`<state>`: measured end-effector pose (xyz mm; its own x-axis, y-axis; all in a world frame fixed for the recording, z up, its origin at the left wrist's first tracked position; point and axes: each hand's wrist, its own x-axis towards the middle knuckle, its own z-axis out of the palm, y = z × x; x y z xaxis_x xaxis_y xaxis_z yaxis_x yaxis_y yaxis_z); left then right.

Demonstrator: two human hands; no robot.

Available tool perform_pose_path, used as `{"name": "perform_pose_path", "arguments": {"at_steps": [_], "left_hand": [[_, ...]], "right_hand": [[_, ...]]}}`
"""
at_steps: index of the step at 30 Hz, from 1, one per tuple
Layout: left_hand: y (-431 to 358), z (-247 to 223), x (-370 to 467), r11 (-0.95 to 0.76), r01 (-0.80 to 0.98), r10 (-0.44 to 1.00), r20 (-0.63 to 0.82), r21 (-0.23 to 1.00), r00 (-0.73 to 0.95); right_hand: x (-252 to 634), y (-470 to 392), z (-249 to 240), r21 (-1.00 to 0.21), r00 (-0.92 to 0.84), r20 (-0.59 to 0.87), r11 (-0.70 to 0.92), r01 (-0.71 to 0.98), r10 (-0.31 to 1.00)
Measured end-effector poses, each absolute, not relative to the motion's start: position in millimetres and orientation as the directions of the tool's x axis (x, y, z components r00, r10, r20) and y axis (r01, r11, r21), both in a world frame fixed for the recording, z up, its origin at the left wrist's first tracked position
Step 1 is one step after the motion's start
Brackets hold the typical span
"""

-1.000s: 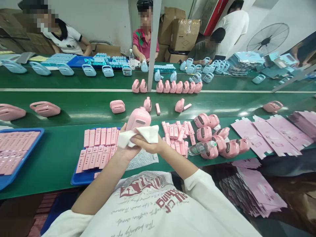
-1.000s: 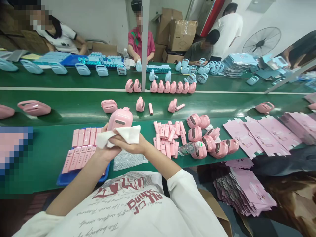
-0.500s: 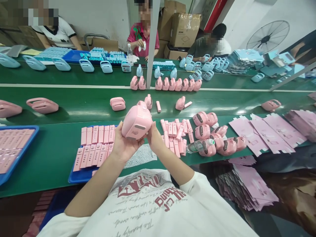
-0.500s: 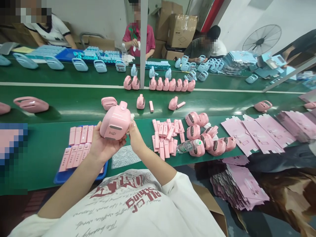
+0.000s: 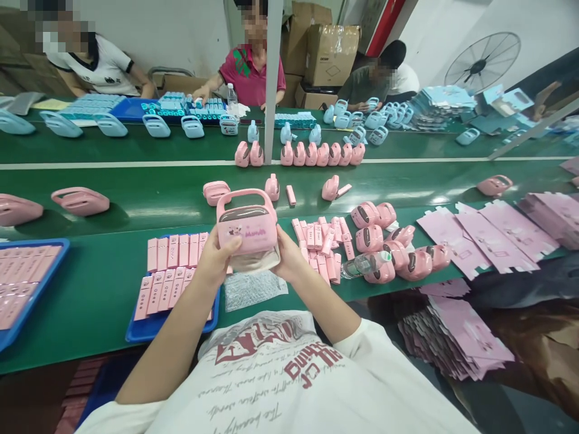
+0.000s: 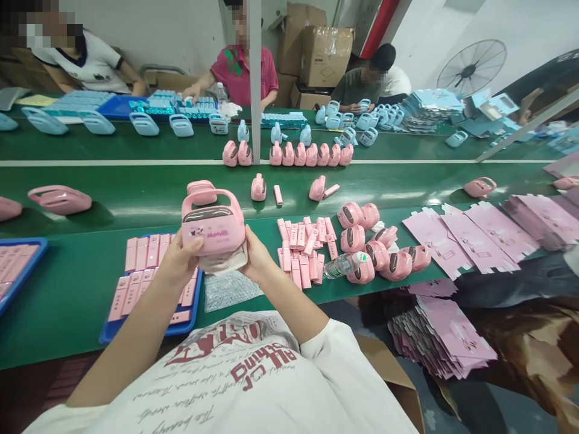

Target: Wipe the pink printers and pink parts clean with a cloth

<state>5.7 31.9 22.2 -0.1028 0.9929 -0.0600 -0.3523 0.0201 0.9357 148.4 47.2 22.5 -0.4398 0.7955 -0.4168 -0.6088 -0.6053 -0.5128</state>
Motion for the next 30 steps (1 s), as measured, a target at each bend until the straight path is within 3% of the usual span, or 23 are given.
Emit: {"name": "perform_pose_path", "arguments": {"at_steps": [3, 9, 14, 17, 20, 24, 30], "left_hand": [[31, 18, -6, -0.033, -0.163, 0.997, 0.022, 0.986, -0.068], [24, 10, -18, -0.275, 0.311, 0.961, 0.256, 0.91, 0.101], [21, -3, -10, -0.301, 0.394, 0.92, 0.157, 0.868, 0.358], [21, -24, -3, -0.176, 0.415, 0.939, 0.026, 0.893, 0.343], [26, -48, -1, 0.024, 0.399, 0.98, -0.101, 0.916, 0.174], [50, -68, -15, 0.218, 0.337, 0.975, -0.215, 0.916, -0.048], [121, -64, -74, 0.213, 0.501, 0.943, -0.042, 0.839, -0.331]], "right_hand": [[149, 51, 12, -0.526, -0.447, -0.424, -0.616, -0.586, 0.788], [155, 66, -19, -0.789, -0.213, -0.414, -0.465, -0.402, 0.885], [151, 74, -56, -0.881, -0.136, -0.448, -0.462, -0.104, 0.884], [154, 83, -80, -0.877, -0.085, -0.469, -0.452, 0.163, 0.879], [166, 106, -99, -0.792, -0.015, -0.445, -0.385, 0.474, 0.896], [186, 144, -114, -0.547, 0.108, -0.375, -0.314, 0.776, 0.921], [198, 176, -128, -0.217, 0.197, -0.331, -0.278, 0.936, 0.923]]}}
